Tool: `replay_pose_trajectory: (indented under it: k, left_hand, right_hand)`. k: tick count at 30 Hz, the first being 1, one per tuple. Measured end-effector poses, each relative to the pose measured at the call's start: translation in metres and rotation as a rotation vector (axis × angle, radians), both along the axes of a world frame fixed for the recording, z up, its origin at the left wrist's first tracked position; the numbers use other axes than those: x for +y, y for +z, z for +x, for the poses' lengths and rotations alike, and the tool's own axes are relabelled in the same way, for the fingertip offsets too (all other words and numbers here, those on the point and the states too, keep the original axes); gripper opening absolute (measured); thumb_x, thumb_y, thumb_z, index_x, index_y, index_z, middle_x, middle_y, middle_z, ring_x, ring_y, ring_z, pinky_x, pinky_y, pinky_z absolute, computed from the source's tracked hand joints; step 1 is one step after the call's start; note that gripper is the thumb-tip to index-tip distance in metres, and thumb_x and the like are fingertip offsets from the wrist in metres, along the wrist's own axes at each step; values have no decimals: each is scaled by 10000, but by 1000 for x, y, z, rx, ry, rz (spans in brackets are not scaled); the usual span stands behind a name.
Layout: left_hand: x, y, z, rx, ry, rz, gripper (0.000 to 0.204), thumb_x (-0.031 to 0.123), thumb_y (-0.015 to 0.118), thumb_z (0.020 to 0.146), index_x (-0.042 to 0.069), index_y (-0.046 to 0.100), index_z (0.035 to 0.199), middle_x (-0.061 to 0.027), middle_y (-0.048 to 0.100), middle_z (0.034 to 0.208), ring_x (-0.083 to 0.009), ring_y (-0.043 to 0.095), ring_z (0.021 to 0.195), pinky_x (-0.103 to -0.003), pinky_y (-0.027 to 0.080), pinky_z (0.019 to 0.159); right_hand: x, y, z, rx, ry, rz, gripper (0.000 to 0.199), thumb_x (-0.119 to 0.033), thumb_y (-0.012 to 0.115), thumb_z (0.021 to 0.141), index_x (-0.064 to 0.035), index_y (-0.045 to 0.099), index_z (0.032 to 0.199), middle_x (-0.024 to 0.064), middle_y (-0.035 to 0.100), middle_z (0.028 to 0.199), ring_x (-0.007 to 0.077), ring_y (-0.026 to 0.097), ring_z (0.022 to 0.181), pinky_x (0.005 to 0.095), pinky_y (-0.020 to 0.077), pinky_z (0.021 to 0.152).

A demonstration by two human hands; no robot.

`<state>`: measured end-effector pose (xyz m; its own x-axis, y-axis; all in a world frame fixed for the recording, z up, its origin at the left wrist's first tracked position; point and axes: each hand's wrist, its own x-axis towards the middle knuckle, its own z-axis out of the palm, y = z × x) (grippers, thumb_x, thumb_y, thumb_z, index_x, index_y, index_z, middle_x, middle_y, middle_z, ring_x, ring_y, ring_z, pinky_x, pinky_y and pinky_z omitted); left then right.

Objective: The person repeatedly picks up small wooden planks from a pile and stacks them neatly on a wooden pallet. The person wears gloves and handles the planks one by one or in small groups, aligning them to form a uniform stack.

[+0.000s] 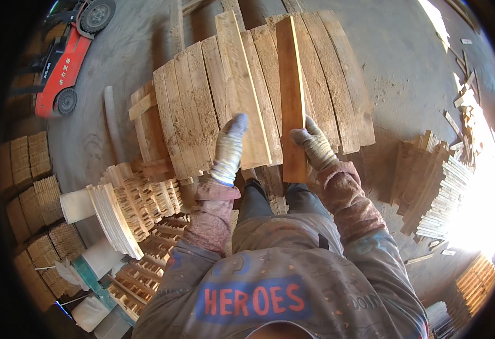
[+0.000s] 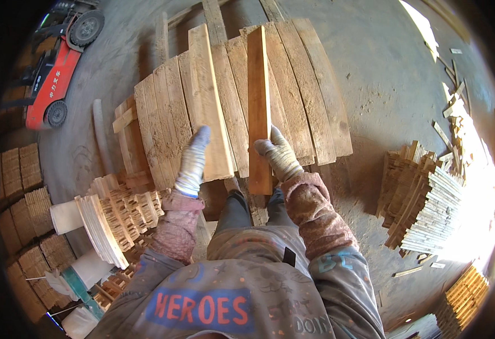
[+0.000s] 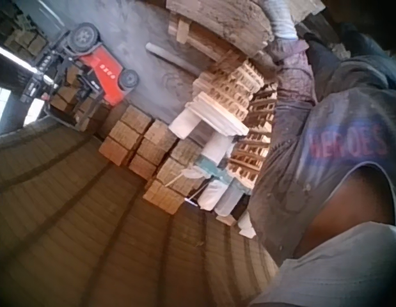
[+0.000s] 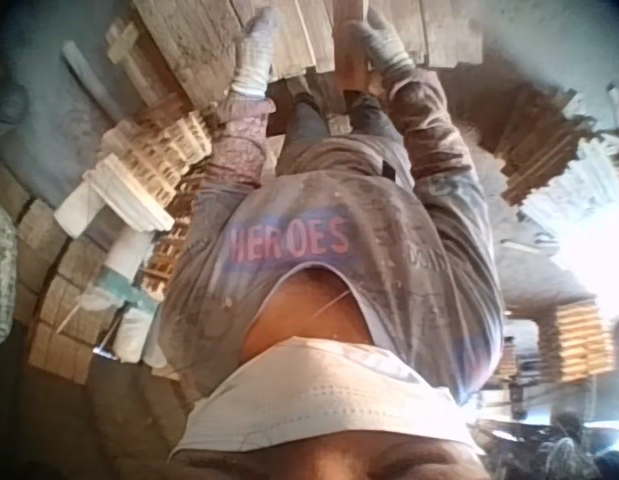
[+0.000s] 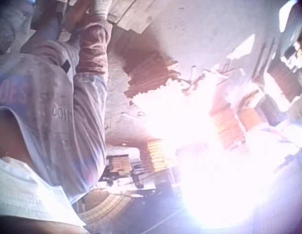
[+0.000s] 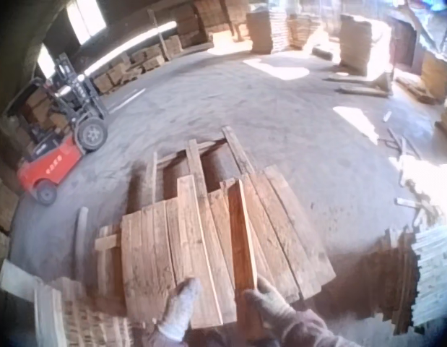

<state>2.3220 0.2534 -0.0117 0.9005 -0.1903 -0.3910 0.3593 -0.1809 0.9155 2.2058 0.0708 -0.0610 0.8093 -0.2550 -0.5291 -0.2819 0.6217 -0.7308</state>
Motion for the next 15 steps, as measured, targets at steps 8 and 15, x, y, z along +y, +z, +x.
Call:
replay_pose_trajectory:
  k: [8,15]
  left_hand:
    - [-4,-44,-49,-251,-194,307,493,120,712,946,31,558,1406,-60,697,1130,-167,648,976,-306,555,858]
    - [15,-58,-50,-212,-156,273,609,187,868,845,-19,596,1350,-77,589,1268,-157,614,1018,-296,539,909]
  right_hand:
    - [28,-6,23,16,166,-141,623,-433,777,916,8,576,1308,126,700,1085,224,651,998,356,527,907]
    - [20,-33,22,237,71,136,565,-199,752,918,57,529,1369,114,719,1078,180,681,953,343,572,803]
